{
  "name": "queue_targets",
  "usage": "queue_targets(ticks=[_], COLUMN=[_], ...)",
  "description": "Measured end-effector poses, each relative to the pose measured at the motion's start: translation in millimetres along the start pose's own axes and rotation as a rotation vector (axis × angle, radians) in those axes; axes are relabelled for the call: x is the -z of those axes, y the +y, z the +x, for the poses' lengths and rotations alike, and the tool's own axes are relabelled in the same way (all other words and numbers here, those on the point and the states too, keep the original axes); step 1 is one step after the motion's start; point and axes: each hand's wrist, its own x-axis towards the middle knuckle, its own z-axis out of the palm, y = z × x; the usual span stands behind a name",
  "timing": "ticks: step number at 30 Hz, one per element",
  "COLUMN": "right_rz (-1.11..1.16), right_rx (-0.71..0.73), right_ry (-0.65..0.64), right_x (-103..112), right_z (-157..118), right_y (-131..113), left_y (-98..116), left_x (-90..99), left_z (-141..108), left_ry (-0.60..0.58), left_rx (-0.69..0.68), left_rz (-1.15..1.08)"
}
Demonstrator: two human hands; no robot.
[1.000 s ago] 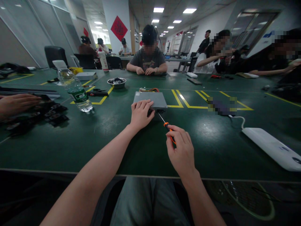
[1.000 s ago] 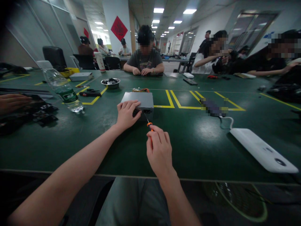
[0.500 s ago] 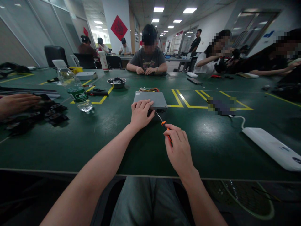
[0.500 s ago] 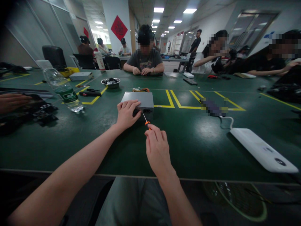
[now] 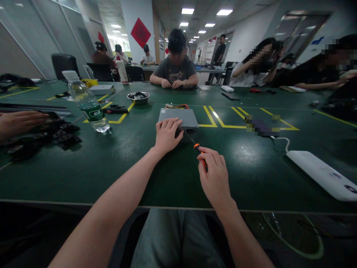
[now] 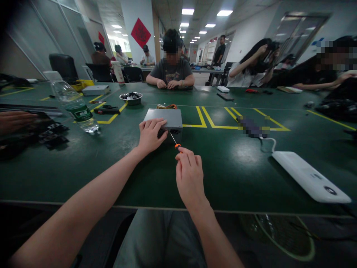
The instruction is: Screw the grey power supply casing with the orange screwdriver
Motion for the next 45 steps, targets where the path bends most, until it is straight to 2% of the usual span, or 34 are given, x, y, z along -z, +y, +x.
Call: queue_targets(ticks=[15, 19, 25, 27, 30, 35, 41, 45], right_rz=[0.016, -0.032, -0.176, -0.246, -0.300, -0.326, -0.219, -0.079], right_rx=[0.074, 0.093, 0.203, 0.276, 0.482, 0.779, 0.911, 0.912], right_ry=[-0.001, 0.001, 0.030, 0.027, 0.036, 0.066, 0.170, 0.086], right_x=[0.2, -0.5, 0.5, 2.3, 4.8, 3.8, -0.4, -3.9], right_z=[-0.9, 1.1, 7.2, 11.0, 19.0, 32.9, 39.7, 37.2], right_y=[0.3, -2.5, -12.5, -13.9, -10.8, 7.7, 25.8, 32.6], left_y=[-0.1, 0.1, 0.3, 0.2, 0.1, 0.2, 0.5, 0.9], left_x=[0.0, -0.3, -0.6, -0.8, -1.1, -0.3, 0.9, 0.2], left_z=[-0.1, 0.0, -0.2, -0.2, -0.1, 0.1, 0.0, 0.1], left_ry=[0.002, 0.006, 0.014, 0.012, 0.015, 0.013, -0.010, -0.005], left_rx=[-0.003, -0.003, -0.002, 0.002, -0.001, 0.001, 0.008, 0.006], left_rz=[-0.003, -0.003, -0.004, -0.007, -0.012, -0.010, -0.013, -0.013])
